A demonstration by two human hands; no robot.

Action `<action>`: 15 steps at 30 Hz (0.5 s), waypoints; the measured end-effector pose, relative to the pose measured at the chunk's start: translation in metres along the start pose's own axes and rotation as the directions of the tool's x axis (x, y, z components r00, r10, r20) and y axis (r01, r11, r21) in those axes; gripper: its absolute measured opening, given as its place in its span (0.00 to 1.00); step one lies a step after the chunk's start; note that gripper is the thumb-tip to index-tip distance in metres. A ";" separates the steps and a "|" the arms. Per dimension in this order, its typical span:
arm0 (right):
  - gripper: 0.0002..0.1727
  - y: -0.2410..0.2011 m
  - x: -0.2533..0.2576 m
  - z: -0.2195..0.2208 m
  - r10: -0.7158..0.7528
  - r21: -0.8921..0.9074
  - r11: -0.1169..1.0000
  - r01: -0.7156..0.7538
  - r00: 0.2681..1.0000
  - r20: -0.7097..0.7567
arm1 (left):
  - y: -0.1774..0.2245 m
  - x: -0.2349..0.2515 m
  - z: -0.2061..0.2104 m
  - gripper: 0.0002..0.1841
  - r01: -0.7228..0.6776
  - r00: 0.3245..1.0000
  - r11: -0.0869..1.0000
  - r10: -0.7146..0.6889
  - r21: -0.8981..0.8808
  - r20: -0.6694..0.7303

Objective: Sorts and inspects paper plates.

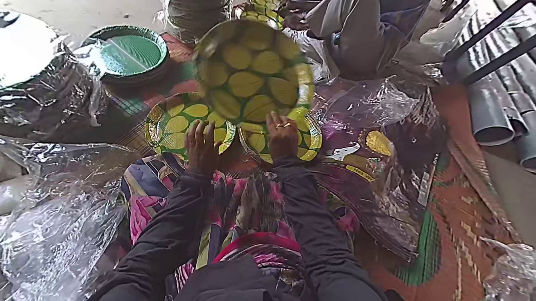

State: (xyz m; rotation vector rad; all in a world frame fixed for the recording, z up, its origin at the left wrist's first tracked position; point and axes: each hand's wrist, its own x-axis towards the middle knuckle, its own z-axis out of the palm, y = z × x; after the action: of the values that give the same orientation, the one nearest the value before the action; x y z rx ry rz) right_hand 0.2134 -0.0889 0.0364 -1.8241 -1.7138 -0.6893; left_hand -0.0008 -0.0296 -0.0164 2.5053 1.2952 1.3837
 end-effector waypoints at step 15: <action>0.28 0.025 -0.086 0.020 0.407 -0.228 0.904 -0.361 0.564 0.718 | -0.001 0.013 0.020 0.15 0.242 0.533 0.862 -0.501 0.445 0.682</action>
State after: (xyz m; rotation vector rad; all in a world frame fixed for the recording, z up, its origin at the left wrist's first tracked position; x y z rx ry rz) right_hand 0.2330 -0.1385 -0.0387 -2.6473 -1.6183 0.2949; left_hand 0.0162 -0.0133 -0.0195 2.2639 1.7013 -0.0773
